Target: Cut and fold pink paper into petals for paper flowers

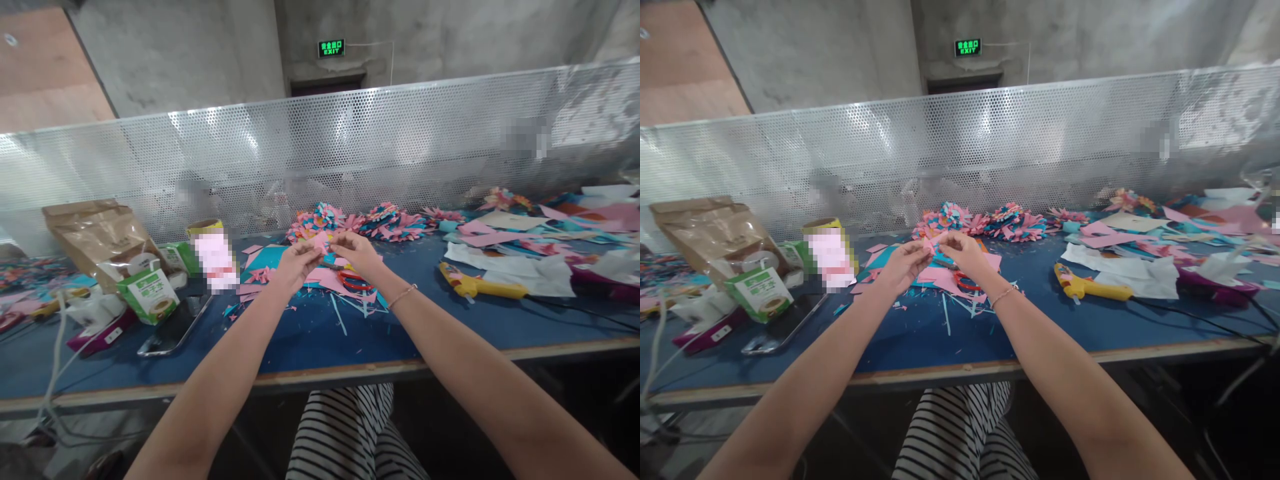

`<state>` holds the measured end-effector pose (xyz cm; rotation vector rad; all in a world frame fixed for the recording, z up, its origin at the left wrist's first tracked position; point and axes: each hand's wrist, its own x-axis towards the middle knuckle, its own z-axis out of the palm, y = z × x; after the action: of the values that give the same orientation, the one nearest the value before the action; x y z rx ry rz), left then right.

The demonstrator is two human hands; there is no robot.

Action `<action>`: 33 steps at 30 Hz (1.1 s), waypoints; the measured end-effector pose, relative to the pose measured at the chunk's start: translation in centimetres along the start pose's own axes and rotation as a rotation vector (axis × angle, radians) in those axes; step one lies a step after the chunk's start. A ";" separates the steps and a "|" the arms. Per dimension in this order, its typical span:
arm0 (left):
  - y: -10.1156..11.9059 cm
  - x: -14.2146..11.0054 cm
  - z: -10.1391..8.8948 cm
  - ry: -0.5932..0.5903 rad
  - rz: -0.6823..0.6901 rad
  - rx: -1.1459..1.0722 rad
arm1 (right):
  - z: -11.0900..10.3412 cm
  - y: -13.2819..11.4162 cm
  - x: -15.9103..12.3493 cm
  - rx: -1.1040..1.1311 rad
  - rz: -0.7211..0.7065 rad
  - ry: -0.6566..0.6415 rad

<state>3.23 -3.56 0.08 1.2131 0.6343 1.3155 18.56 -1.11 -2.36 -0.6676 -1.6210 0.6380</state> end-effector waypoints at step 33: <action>-0.6 0.1 -0.3 -0.006 -0.032 0.062 | 0.4 -1.7 -0.6 -0.154 0.032 -0.074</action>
<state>3.24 -3.25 -0.55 1.2518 0.6920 1.2726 18.09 -2.68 -1.59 -0.7915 -1.7442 0.5702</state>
